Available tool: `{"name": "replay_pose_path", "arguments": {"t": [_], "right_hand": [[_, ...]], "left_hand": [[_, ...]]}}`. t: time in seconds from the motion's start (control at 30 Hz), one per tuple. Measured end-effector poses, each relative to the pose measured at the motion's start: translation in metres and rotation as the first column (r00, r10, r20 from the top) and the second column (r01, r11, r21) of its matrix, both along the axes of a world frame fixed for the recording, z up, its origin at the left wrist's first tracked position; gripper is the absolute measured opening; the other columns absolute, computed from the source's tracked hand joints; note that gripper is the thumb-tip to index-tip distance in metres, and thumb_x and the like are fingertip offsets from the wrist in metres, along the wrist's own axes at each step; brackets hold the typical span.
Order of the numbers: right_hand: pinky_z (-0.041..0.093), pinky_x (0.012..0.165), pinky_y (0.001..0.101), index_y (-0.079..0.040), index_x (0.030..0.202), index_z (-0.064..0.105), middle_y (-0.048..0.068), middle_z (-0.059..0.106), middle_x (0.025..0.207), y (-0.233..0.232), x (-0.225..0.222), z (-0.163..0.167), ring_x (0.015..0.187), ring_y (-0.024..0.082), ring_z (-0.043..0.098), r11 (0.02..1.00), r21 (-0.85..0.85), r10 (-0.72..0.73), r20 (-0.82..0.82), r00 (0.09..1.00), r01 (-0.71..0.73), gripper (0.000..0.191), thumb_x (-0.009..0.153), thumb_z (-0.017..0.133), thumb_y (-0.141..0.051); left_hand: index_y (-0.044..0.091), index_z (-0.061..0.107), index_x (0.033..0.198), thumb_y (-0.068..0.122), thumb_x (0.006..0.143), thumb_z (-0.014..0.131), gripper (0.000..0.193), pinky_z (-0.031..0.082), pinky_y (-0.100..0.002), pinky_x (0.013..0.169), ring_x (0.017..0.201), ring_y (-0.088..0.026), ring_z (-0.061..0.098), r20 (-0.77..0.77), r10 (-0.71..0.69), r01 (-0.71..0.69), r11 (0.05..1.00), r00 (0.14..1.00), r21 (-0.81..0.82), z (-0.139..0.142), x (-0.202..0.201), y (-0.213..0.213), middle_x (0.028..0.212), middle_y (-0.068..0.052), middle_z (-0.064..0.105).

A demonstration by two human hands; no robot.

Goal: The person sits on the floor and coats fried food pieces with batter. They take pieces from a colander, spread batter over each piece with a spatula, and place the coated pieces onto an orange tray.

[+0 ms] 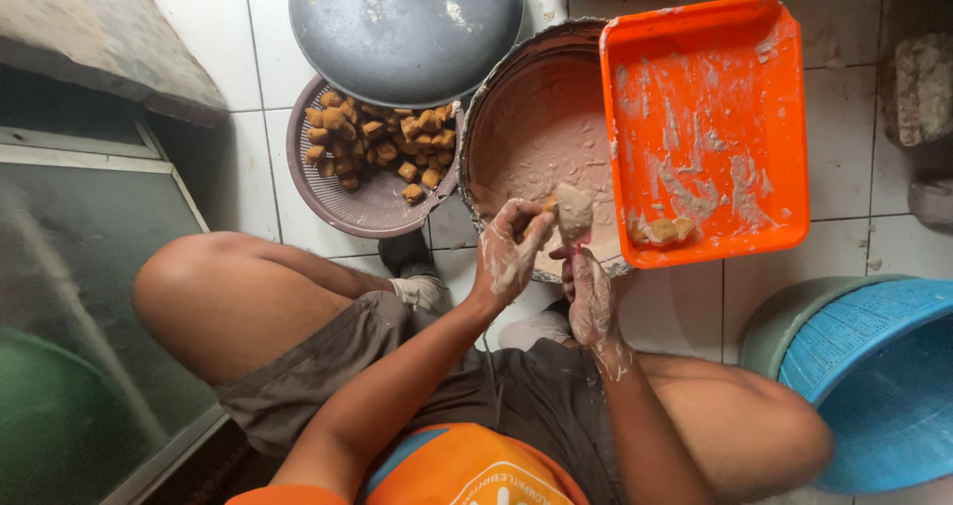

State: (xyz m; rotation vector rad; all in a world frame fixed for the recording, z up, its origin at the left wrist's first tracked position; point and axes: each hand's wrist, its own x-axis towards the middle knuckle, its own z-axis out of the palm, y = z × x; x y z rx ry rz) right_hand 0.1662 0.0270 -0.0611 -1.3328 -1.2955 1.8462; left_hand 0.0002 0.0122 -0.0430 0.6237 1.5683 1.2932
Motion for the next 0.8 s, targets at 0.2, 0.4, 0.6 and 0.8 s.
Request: {"name": "replay_pose_path", "arguments": {"t": [0.2,0.4,0.6,0.8], "right_hand": [[0.048,0.089,0.0404,0.001,0.119,0.062,0.015,0.062,0.109,0.006,-0.004,0.022,0.1,0.028,0.061,0.816,0.521,0.059,0.356,0.933,-0.251,0.037,0.114,0.04,-0.028],[0.049,0.086,0.0462,0.001,0.12,0.063,0.02,0.061,0.107,0.016,-0.004,0.035,0.097,0.036,0.062,0.838,0.487,-0.062,0.53,0.846,-0.244,0.035,0.108,0.047,-0.028],[0.048,0.087,0.0494,0.006,0.118,0.061,0.023,0.059,0.108,0.008,-0.001,0.038,0.1,0.042,0.059,0.675,0.676,-0.195,0.55,0.812,-0.295,0.034,0.108,0.057,-0.027],[0.049,0.086,0.0481,0.005,0.115,0.062,0.022,0.059,0.108,-0.001,-0.001,0.04,0.1,0.041,0.06,0.669,0.693,-0.205,0.52,0.829,-0.269,0.029,0.106,0.06,-0.022]], "left_hand": [[0.01,0.023,0.161,-0.001,0.099,0.056,0.071,0.049,-0.023,0.103,0.129,-0.015,0.058,0.405,-0.116,-0.011,0.954,0.907,0.298,0.01,0.002,-0.014,0.147,-0.013,0.057],[0.004,0.034,0.164,-0.001,0.097,0.07,0.076,0.047,-0.029,0.1,0.125,-0.021,0.055,0.586,-0.195,-0.041,0.93,0.786,0.365,-0.003,-0.009,-0.01,0.15,-0.016,0.056],[0.008,0.041,0.152,0.011,0.08,0.083,0.084,0.052,-0.033,0.105,0.126,-0.017,0.062,0.435,-0.119,0.031,0.978,0.893,0.205,-0.009,-0.025,-0.001,0.134,-0.012,0.065],[-0.001,0.061,0.133,0.012,0.093,0.084,0.048,0.051,-0.036,0.108,0.119,-0.018,0.064,0.481,-0.22,0.056,0.942,0.848,0.332,-0.013,-0.031,0.002,0.127,-0.011,0.068]]}}
